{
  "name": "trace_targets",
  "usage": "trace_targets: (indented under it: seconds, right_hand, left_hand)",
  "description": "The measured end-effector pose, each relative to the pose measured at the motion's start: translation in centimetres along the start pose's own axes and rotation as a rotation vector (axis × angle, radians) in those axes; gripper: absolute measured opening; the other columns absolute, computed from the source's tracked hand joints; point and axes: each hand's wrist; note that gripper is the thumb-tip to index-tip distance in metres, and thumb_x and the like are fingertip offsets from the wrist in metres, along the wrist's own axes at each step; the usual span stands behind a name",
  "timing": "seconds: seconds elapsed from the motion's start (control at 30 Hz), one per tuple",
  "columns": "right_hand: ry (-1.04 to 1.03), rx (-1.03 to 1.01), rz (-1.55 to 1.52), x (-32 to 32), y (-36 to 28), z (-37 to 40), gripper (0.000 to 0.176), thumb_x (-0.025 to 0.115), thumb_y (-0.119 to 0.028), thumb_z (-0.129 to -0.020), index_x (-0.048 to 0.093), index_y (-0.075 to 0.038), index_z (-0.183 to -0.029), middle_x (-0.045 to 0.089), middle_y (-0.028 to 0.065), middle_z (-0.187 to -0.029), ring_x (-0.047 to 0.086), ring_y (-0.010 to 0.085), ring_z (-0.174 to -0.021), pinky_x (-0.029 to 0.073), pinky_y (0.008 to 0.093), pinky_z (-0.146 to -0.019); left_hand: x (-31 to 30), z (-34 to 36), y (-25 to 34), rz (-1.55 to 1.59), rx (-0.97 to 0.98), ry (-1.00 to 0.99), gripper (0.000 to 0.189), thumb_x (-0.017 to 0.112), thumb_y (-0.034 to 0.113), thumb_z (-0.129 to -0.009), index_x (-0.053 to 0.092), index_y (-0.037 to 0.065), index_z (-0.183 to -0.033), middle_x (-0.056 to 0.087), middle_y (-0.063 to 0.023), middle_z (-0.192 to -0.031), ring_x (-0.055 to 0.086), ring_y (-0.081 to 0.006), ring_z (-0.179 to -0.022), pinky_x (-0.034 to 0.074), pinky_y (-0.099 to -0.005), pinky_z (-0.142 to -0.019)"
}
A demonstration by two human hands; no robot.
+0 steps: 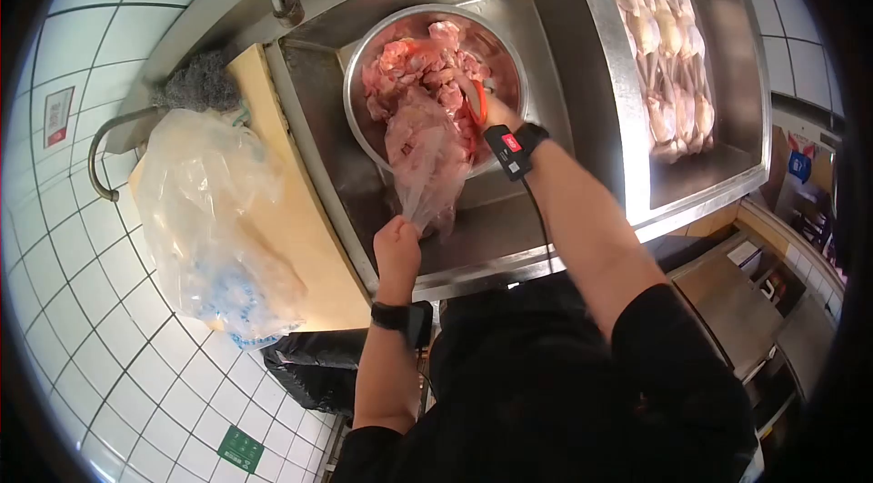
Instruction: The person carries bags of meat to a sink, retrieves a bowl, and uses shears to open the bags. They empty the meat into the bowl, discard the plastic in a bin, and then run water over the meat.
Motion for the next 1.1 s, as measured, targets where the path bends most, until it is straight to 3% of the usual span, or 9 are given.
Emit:
trace_targets:
  seconds: [0.13, 0.2, 0.23, 0.4, 0.47, 0.7, 0.77, 0.9, 1.1]
  right_hand:
    - [0.600, 0.045, 1.255, 8.3, -1.0, 3.1, 0.050, 0.065, -0.046, -0.096, 0.067, 0.005, -0.096, 0.068, 0.0138, -0.074, 0.069, 0.0288, -0.064, 0.058, 0.0432, -0.064]
    - [0.356, -0.151, 2.195, 6.5, 1.6, 4.9, 0.050, 0.060, -0.045, -0.098, 0.071, 0.004, -0.091, 0.073, 0.0238, -0.087, 0.074, 0.0321, -0.080, 0.059, 0.0431, -0.072]
    - [0.611, 0.179, 1.699, 10.6, 3.0, 5.8, 0.056, 0.057, -0.048, -0.098, 0.071, 0.006, -0.091, 0.072, 0.0298, -0.095, 0.073, 0.0369, -0.096, 0.058, 0.0443, -0.079]
    - [0.634, -0.031, 1.839, 7.5, 8.9, 5.0, 0.051, 0.062, -0.043, -0.094, 0.069, 0.008, -0.096, 0.072, 0.0303, -0.094, 0.070, 0.0458, -0.099, 0.054, 0.0519, -0.088]
    - [0.597, 0.057, 1.820, 7.0, 9.1, 4.2, 0.049, 0.084, -0.027, -0.078, 0.065, 0.005, -0.109, 0.072, 0.0252, -0.095, 0.072, 0.0372, -0.088, 0.054, 0.0448, -0.072]
    - [0.486, 0.041, 1.555, 7.4, 6.8, 6.3, 0.052, 0.078, -0.006, -0.078, 0.058, 0.002, -0.125, 0.062, 0.0102, -0.080, 0.060, 0.0203, -0.068, 0.052, 0.0359, -0.064]
    - [0.441, -0.230, 1.390, 7.8, 7.2, 6.9, 0.047, 0.063, 0.002, -0.085, 0.057, 0.001, -0.131, 0.064, 0.0109, -0.080, 0.061, 0.0188, -0.064, 0.052, 0.0359, -0.054]
    - [0.400, -0.175, 1.436, 8.2, 6.3, 7.4, 0.070, 0.069, 0.002, -0.082, 0.044, -0.004, -0.147, 0.059, 0.0073, -0.078, 0.056, 0.0178, -0.064, 0.052, 0.0366, -0.059]
    - [0.425, -0.119, 1.666, 6.3, 5.1, 7.3, 0.045, 0.077, -0.009, -0.081, 0.057, 0.001, -0.120, 0.061, 0.0068, -0.082, 0.058, 0.0167, -0.073, 0.052, 0.0354, -0.066]
  left_hand:
    - [0.3, -0.7, -0.3, 0.465, -0.281, -0.007, 0.022, 0.048, 0.010, -0.092, 0.062, 0.002, -0.077, 0.055, -0.0027, -0.066, 0.051, -0.0101, -0.057, 0.043, -0.0273, -0.054]
    - [0.2, -1.4, -0.1, 0.603, -0.315, -0.012, 0.021, 0.048, 0.008, -0.092, 0.062, 0.002, -0.078, 0.055, -0.0030, -0.067, 0.051, -0.0108, -0.059, 0.044, -0.0273, -0.056]
    - [0.6, -1.6, -0.2, 0.569, -0.275, -0.019, 0.020, 0.049, 0.008, -0.092, 0.062, 0.000, -0.078, 0.055, -0.0032, -0.071, 0.051, -0.0106, -0.062, 0.044, -0.0276, -0.059]
    - [1.6, -0.9, 0.0, 0.409, -0.063, -0.066, 0.019, 0.050, 0.006, -0.091, 0.063, -0.005, -0.081, 0.059, -0.0034, -0.085, 0.053, -0.0104, -0.073, 0.042, -0.0265, -0.066]
    - [1.5, -0.6, -0.5, 0.406, 0.013, -0.075, 0.018, 0.051, 0.005, -0.089, 0.063, -0.007, -0.082, 0.060, -0.0038, -0.093, 0.053, -0.0109, -0.078, 0.042, -0.0263, -0.069]
    - [2.2, -0.5, -2.2, 0.391, -0.185, -0.087, 0.016, 0.055, 0.005, -0.089, 0.066, -0.003, -0.097, 0.063, -0.0074, -0.107, 0.060, -0.0163, -0.090, 0.046, -0.0266, -0.080]
    - [3.5, -0.4, -0.8, -0.207, 0.366, 0.392, 0.030, 0.061, 0.002, -0.083, 0.066, -0.004, -0.112, 0.065, -0.0097, -0.115, 0.061, -0.0277, -0.107, 0.048, -0.0364, -0.091]
    - [2.3, -1.6, 4.1, -0.536, 0.800, 0.393, 0.048, 0.066, 0.003, -0.079, 0.060, -0.001, -0.126, 0.064, -0.0132, -0.120, 0.056, -0.0345, -0.120, 0.044, -0.0465, -0.102]
    - [2.5, -4.2, 4.1, -0.569, 0.712, -0.247, 0.050, 0.068, 0.008, -0.081, 0.059, 0.001, -0.129, 0.065, -0.0161, -0.121, 0.058, -0.0338, -0.119, 0.039, -0.0482, -0.104]
Point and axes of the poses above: each hand's wrist, its own z-axis away from the middle knuckle, its own x-axis out of the palm, y = z × x
